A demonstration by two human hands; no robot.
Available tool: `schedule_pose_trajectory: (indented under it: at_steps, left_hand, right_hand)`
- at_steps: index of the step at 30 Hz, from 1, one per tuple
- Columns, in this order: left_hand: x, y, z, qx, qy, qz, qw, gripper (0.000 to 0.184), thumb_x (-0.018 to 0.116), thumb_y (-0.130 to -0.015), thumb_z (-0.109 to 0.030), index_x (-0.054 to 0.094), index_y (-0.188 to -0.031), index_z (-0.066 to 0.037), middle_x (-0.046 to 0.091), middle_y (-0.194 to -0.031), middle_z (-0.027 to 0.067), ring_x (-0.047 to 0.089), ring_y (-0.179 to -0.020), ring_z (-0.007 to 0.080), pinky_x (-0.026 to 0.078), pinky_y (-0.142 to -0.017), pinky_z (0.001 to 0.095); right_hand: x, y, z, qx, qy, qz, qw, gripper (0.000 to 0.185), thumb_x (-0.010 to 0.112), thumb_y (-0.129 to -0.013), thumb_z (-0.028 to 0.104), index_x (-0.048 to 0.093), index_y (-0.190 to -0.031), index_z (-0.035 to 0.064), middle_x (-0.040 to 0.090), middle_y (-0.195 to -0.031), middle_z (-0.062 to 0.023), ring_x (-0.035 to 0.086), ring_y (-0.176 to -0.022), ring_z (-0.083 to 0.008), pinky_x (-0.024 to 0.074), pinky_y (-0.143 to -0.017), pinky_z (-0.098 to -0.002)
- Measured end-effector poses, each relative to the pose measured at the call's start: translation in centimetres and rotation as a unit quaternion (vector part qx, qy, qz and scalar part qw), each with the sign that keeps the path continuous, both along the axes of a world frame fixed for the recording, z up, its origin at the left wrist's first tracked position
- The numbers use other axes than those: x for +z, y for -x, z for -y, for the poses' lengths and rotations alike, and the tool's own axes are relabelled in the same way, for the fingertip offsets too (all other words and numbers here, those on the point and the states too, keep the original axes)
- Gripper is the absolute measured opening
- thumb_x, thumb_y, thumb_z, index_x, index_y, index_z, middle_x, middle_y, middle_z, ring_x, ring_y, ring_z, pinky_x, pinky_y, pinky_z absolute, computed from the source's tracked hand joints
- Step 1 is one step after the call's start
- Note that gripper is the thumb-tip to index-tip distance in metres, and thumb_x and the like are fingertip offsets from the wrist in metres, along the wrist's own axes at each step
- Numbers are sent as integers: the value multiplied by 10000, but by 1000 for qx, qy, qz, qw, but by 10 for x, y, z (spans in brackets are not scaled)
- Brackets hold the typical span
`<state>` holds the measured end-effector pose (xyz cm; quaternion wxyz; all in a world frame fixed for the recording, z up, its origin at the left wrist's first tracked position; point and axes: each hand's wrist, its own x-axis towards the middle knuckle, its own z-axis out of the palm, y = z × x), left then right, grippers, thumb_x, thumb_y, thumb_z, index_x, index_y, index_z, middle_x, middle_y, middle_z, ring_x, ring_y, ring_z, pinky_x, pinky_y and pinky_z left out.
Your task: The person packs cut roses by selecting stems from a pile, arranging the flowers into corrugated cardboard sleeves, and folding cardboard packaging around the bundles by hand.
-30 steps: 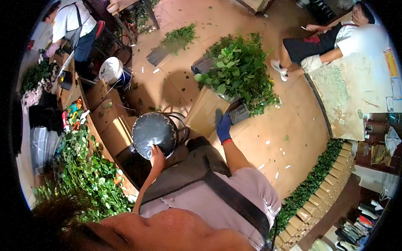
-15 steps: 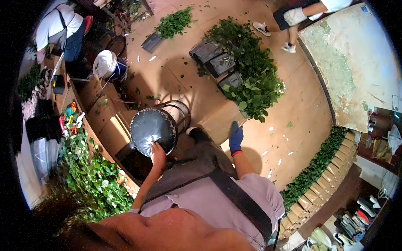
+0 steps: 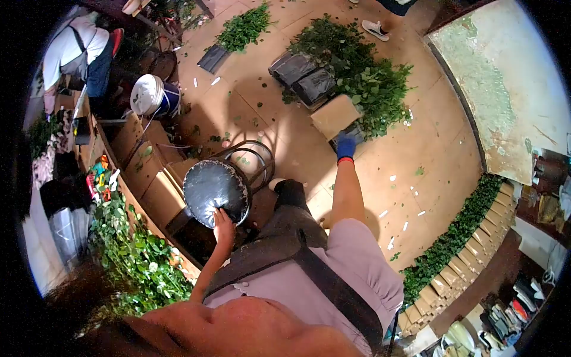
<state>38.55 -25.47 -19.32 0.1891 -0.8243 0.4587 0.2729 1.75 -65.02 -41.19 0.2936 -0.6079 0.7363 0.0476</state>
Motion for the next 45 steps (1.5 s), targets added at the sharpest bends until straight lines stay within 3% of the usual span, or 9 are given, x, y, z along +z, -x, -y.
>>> schedule_pose_trajectory:
  at_steps: [7,15,22,28,31,35,38,41,45]
  left_hand:
    - [-35,3,-15,-19,4,56,998,884,705,-857,-303,252,-1495,109,198,-1570,325,288,-1442,433,344,-1151,377]
    - [2,-4,-6,145,139,-103,974,752,716,-814,-215,385,-1447,17,244,-1582,249,293,-1454,393,313,-1183,422]
    - [56,29,-40,371,346,-100,856,671,694,-852,-316,476,-1402,1,477,-1447,236,425,-1375,366,335,-1160,418]
    - [121,108,-127,482,358,30,799,598,716,-872,-327,533,-1381,-72,439,-1489,205,337,-1423,396,334,-1158,478]
    - [174,140,-159,497,462,201,706,520,753,-820,-182,591,-1300,-66,543,-1388,177,437,-1354,400,369,-1126,480]
    - [227,167,-193,521,392,414,636,514,735,-754,-93,600,-1249,-51,578,-1280,171,520,-1226,397,418,-1023,498]
    - [220,171,-227,587,324,422,610,720,755,-750,-144,455,-1385,11,485,-1349,233,458,-1262,423,355,-1076,509]
    - [172,172,-266,661,221,214,684,325,707,-750,-125,583,-1029,-15,684,-924,224,684,-879,392,548,-744,478]
    - [154,170,-274,589,247,299,709,89,619,-787,-107,580,-826,-37,676,-716,170,689,-640,347,544,-548,444]
  right_hand:
    - [132,-126,-67,441,-168,35,881,509,544,-902,505,638,-1210,112,617,-1304,-171,570,-1210,-348,433,-1053,-412]
    - [194,-244,-36,556,73,397,727,342,554,-973,334,686,-1099,45,705,-977,-182,686,-873,-340,528,-786,-407]
    - [339,-398,-110,527,-269,424,686,298,558,-1018,182,637,-1220,-22,710,-1065,-83,692,-933,-156,535,-840,-286]
    - [368,-447,-312,645,-397,493,428,351,592,-992,122,573,-1313,-17,682,-1141,-79,645,-1039,-131,519,-883,-279]
    - [402,-427,-398,834,-142,473,244,494,659,-940,301,563,-1357,54,656,-1247,-150,648,-1118,-288,509,-943,-388]
    - [439,-388,-478,848,-151,495,118,632,698,-860,404,542,-1393,103,602,-1312,-198,599,-1190,-344,470,-1012,-418]
    - [432,-366,-511,844,-66,524,95,594,702,-824,375,580,-1353,134,639,-1233,-186,621,-1127,-347,494,-969,-433]
    - [390,-358,-531,966,12,238,99,467,689,-793,319,646,-1221,138,694,-1037,-130,658,-938,-352,527,-828,-468]
    - [378,-352,-526,902,-25,408,139,383,675,-760,242,680,-1133,154,676,-936,-121,647,-878,-350,521,-767,-469]
